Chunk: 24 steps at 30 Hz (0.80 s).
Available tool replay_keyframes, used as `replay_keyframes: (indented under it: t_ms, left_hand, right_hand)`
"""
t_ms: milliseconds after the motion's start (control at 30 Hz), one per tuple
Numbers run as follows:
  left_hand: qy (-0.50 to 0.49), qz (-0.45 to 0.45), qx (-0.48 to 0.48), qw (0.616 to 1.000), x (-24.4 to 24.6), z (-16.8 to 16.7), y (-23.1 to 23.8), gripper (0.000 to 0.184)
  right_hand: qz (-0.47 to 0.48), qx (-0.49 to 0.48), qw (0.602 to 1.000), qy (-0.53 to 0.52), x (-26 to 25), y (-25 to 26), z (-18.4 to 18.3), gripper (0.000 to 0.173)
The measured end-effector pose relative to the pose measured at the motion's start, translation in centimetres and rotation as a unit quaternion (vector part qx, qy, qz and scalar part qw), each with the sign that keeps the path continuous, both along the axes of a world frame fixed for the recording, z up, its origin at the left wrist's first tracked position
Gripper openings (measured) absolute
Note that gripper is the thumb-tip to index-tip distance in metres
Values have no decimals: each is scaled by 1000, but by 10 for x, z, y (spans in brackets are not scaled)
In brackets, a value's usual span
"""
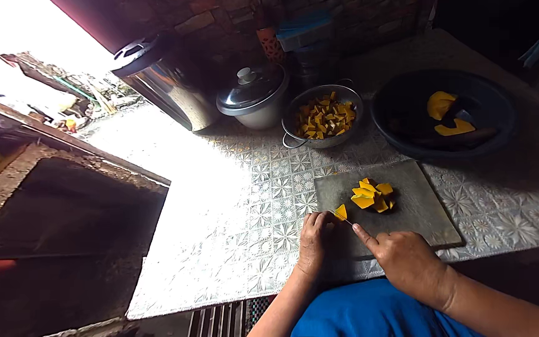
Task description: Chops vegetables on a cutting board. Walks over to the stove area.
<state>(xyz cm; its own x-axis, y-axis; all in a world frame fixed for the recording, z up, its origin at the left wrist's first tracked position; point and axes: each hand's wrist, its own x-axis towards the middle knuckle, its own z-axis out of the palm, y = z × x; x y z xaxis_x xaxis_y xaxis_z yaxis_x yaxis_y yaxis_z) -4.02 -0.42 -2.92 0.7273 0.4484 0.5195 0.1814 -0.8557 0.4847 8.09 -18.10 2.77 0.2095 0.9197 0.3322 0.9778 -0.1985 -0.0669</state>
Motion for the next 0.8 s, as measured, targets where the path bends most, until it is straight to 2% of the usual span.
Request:
replay_keyframes:
  t_ms: [100,233,400,467,533,600,667,800]
  left_hand:
    - [-2,-1,2,1000,1,0,1,17]
    - [3,3,3,1000,1,0,0,18]
    - [-21,15,25,999,1,-4,0,18]
    - [-30,30,18,999,0,-2,2,24]
    - [-34,36,18,999,1,2,1,31]
    - [-29,22,19,999,6,8,1,31]
    - [14,-1,8,1000,13,17,-1,33]
    - [169,-13,-8,986,30,36,-7,37]
  right_hand:
    - [-13,-51,998,15,-5,6,4,57]
    - [-17,-76,994,70,0,13,-12,57]
    - [11,20,997,72,7,7,-33,52]
    - [15,50,996,76,10,-1,-36,50]
    - [11,109,989,100,14,-9,-40,44]
    - [-3,174,975,138,21,-17,-38,41]
    - [-30,215,960,176,31,-27,-33,41]
    - [-107,256,940,196,57,-51,-31,43]
